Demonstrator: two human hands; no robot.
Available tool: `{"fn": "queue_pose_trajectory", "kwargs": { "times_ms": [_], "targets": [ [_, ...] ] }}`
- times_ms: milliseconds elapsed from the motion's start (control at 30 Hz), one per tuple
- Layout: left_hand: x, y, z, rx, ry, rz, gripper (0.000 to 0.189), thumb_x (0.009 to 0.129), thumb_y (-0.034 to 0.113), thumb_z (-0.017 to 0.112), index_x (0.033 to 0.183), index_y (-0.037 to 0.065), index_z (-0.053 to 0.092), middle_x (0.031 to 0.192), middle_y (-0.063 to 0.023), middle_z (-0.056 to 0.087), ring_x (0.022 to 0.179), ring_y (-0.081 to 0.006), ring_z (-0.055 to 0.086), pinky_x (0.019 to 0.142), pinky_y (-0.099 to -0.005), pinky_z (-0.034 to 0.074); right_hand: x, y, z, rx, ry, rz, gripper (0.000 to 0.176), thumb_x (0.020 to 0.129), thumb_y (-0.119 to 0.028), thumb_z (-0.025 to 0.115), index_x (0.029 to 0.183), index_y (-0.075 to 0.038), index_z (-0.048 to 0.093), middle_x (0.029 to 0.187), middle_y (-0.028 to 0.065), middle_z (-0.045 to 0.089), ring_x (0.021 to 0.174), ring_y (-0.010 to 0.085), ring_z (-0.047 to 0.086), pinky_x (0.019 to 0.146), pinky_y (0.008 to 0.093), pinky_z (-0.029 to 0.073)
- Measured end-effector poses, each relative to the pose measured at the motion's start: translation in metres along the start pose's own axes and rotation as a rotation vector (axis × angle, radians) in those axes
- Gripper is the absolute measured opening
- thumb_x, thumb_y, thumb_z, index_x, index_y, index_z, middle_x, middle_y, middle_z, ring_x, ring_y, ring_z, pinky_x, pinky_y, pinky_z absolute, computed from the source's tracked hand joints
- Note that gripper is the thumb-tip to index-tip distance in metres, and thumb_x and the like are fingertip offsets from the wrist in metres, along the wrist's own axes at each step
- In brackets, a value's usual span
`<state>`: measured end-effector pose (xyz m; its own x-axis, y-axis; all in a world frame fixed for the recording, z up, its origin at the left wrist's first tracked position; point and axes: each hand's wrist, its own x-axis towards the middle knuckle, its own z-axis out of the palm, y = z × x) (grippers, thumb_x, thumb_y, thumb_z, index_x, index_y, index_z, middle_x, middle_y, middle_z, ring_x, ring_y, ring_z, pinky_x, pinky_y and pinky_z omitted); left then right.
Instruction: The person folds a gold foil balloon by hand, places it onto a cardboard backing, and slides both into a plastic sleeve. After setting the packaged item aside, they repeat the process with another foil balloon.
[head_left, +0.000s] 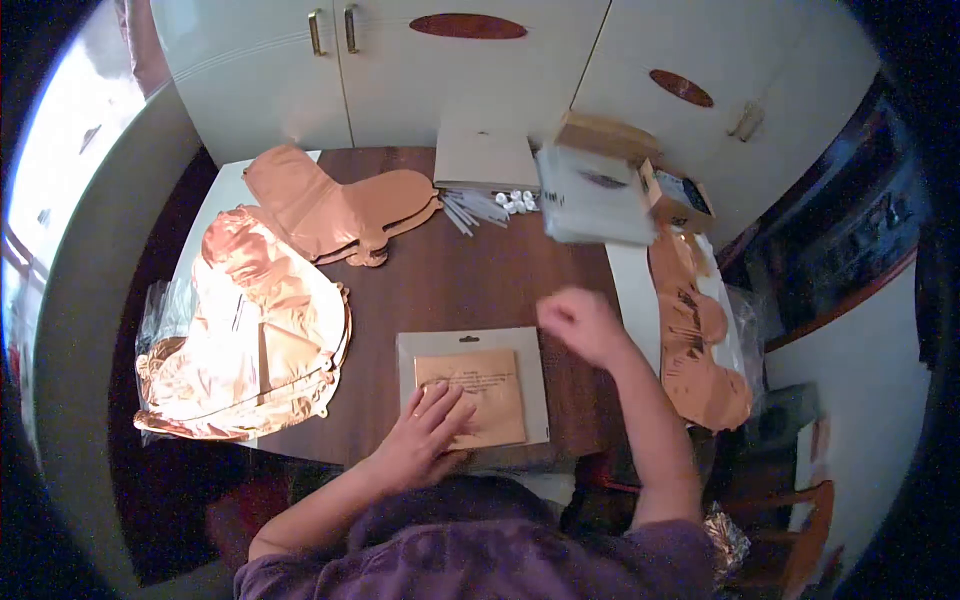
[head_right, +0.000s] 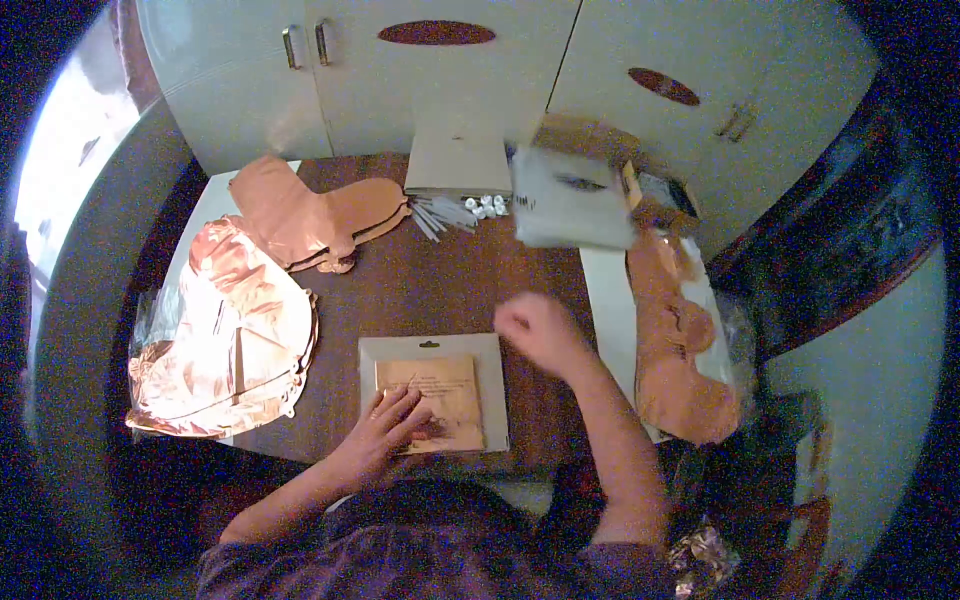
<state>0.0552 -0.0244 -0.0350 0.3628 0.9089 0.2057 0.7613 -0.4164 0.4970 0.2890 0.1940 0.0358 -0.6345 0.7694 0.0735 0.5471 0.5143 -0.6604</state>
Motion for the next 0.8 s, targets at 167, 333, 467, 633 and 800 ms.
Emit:
{"fn": "queue_pose_trajectory", "kwargs": {
  "times_ms": [167,333,467,633,800],
  "targets": [
    [-0.002,0.001,-0.003,-0.051,0.028,0.024,0.063,0.082,0.03,0.071,0.135,0.007,0.047,0.146,-0.0218,0.038,0.138,-0.0433,0.031,0.113,-0.0587,0.024,0.131,0.034,0.034,-0.185,0.272,-0.139,0.017,0.082,-0.02,0.066,0.083,-0.004,0.069,0.084,0.0156,0.066,0.084,0.0346,0.064,0.075,0.0429,0.052],
    [-0.004,0.005,-0.006,-0.06,0.05,0.012,0.055,0.083,0.029,0.07,0.13,0.007,0.052,0.144,-0.0212,0.04,0.138,-0.0428,0.032,0.113,-0.0587,0.024,0.169,-0.001,0.074,-0.298,0.213,-0.108,0.02,0.078,-0.024,0.069,0.08,-0.005,0.067,0.085,0.0148,0.063,0.085,0.0332,0.063,0.075,0.0429,0.051],
    [-0.005,0.006,-0.007,-0.057,0.077,0.034,0.052,0.084,0.028,0.069,0.129,0.007,0.053,0.142,-0.0202,0.041,0.137,-0.0425,0.034,0.112,-0.0593,0.024,0.191,0.0,0.098,-0.502,0.259,0.013,0.018,0.08,-0.021,0.065,0.079,-0.004,0.069,0.09,0.0157,0.066,0.093,0.0343,0.065,0.082,0.0445,0.053],
    [-0.006,0.006,-0.004,-0.051,0.054,0.034,0.048,0.084,0.026,0.068,0.127,0.007,0.055,0.141,-0.0192,0.043,0.137,-0.0416,0.034,0.112,-0.06,0.024,0.207,0.003,0.092,-0.756,0.167,0.094,0.017,0.082,-0.015,0.06,0.084,-0.004,0.073,0.093,0.0175,0.07,0.093,0.0335,0.068,0.083,0.0457,0.054],
    [-0.007,0.005,-0.003,-0.007,0.084,0.054,0.047,0.083,0.025,0.069,0.125,0.008,0.056,0.138,-0.0187,0.047,0.135,-0.0402,0.038,0.11,-0.0604,0.026,0.189,0.001,0.081,-0.839,0.21,0.035,0.016,0.08,-0.013,0.062,0.088,-0.005,0.073,0.089,0.0157,0.07,0.092,0.0333,0.068,0.079,0.0447,0.054]
  ]
}}
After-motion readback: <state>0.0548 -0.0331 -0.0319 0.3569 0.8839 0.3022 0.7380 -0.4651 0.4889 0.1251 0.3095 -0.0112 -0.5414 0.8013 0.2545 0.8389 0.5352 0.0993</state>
